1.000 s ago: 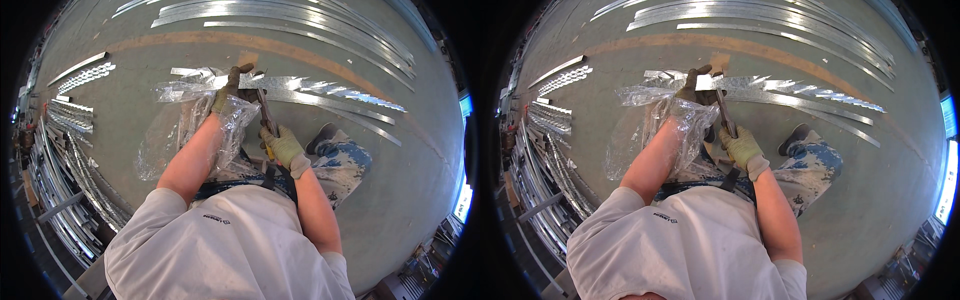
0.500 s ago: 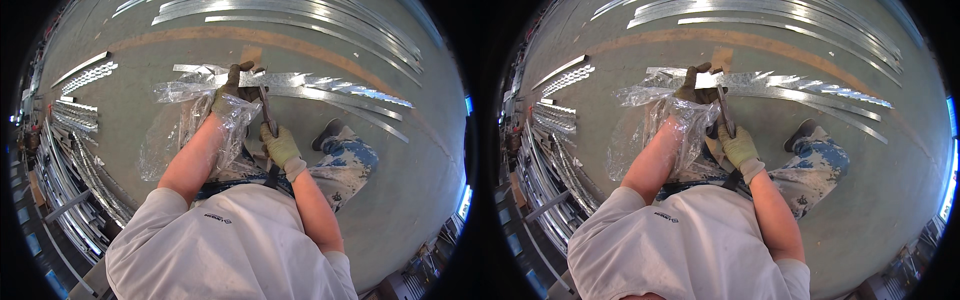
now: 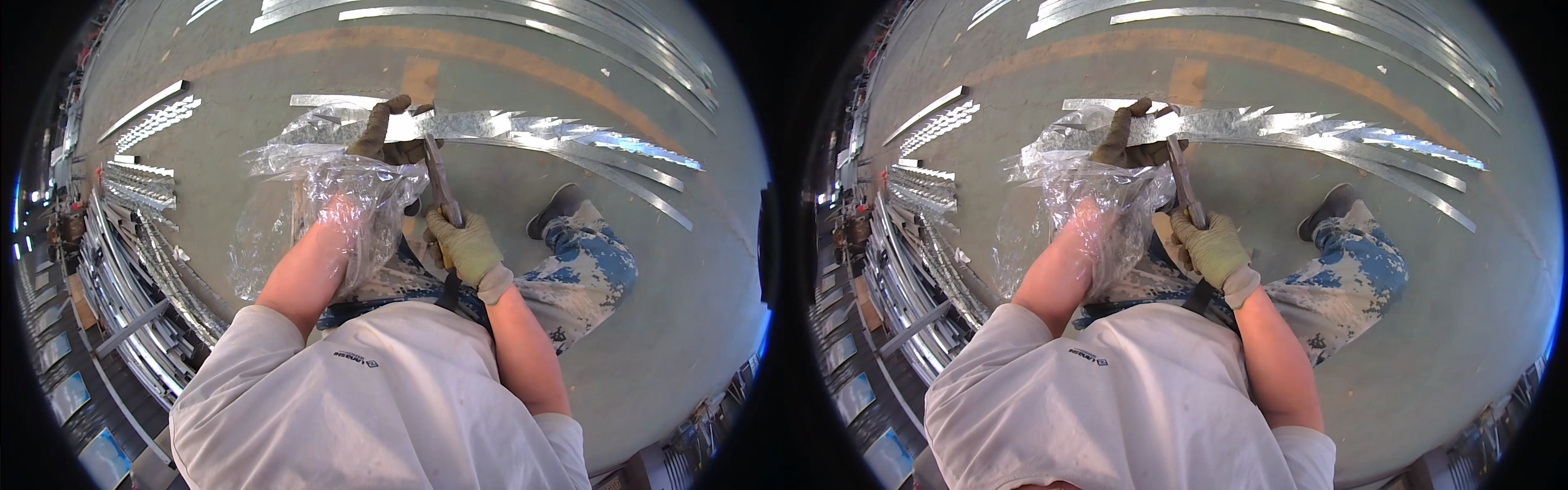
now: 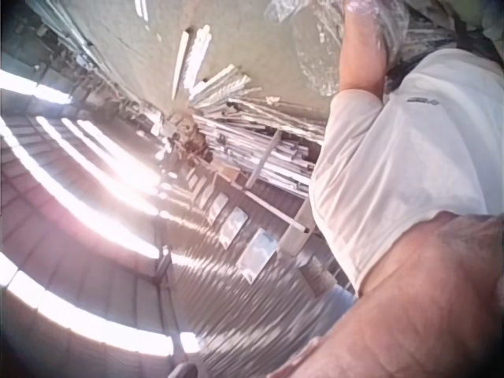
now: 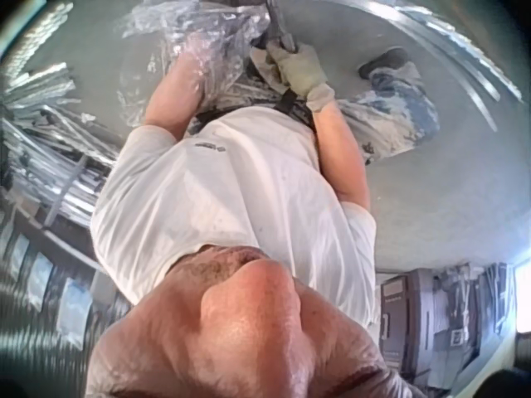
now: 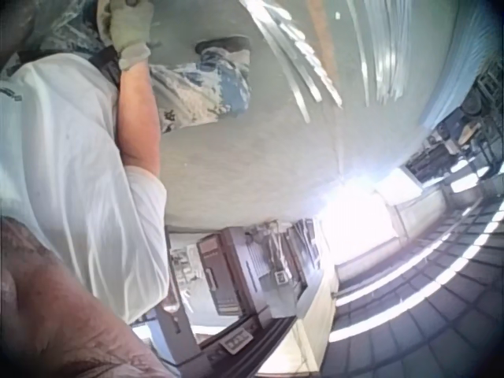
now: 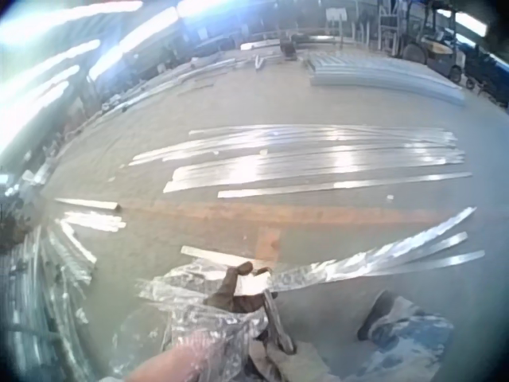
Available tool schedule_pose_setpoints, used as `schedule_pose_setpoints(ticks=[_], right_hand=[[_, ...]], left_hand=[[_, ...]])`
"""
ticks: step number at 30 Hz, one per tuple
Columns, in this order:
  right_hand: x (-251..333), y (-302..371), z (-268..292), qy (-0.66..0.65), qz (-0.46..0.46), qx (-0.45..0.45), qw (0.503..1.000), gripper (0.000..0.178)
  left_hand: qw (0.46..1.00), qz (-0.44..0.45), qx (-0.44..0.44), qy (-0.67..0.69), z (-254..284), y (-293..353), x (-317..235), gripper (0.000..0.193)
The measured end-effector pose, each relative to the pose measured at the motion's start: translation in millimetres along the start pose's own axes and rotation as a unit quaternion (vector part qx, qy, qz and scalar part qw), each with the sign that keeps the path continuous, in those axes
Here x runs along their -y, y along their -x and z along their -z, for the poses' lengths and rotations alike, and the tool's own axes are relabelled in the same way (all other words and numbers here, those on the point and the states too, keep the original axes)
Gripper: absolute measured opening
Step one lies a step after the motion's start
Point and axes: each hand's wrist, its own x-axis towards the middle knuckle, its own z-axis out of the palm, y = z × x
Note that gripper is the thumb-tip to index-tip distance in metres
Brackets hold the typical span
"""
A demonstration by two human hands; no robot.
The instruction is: The person sits on the floor and uses tin snips to cut long silver metal strips into shorter pieces. The person repeatedly positions the snips, cuts the strip, and places the cut pieces aside on the floor.
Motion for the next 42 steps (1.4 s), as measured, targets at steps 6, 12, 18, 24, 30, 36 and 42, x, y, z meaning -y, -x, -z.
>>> schedule_pose_setpoints(ticks=[6, 12, 18, 24, 30, 36, 42], right_hand=[[-7.8, -14.9, 15.8, -0.093, -0.033, 0.063, 0.993, 0.034], [-3.0, -16.7, 30.7, -0.180, -0.006, 0.162, 0.970, 0.035], [-13.2, -27.8, 36.0, -0.243, -0.050, 0.230, 0.941, 0.036], [-16.7, -26.0, 28.6, -0.155, -0.016, 0.199, 0.968, 0.039], [-29.6, -13.0, 32.9, -0.039, 0.017, 0.072, 0.997, 0.040], [-12.8, -5.6, 28.4, 0.138, 0.033, -0.019, 0.990, 0.044], [-26.4, -15.8, 21.1, 0.103, 0.048, -0.036, 0.993, 0.046]], left_hand=[[1.000, 0.016, 0.000, -0.003, 12.7, -17.6, 3.4, 0.055], [1.000, 0.019, -0.004, 0.000, 12.3, -22.6, 1.9, 0.050], [1.000, 0.004, -0.021, 0.001, 7.4, -13.6, 7.3, 0.046], [0.999, -0.010, 0.024, 0.047, 3.9, -18.7, 10.2, 0.046], [0.997, 0.007, 0.047, 0.057, 7.0, -19.1, 8.4, 0.043], [0.997, 0.044, -0.057, 0.017, -3.4, -27.8, 3.9, 0.044], [0.999, 0.015, 0.027, 0.012, 3.9, -22.5, 7.1, 0.045]])
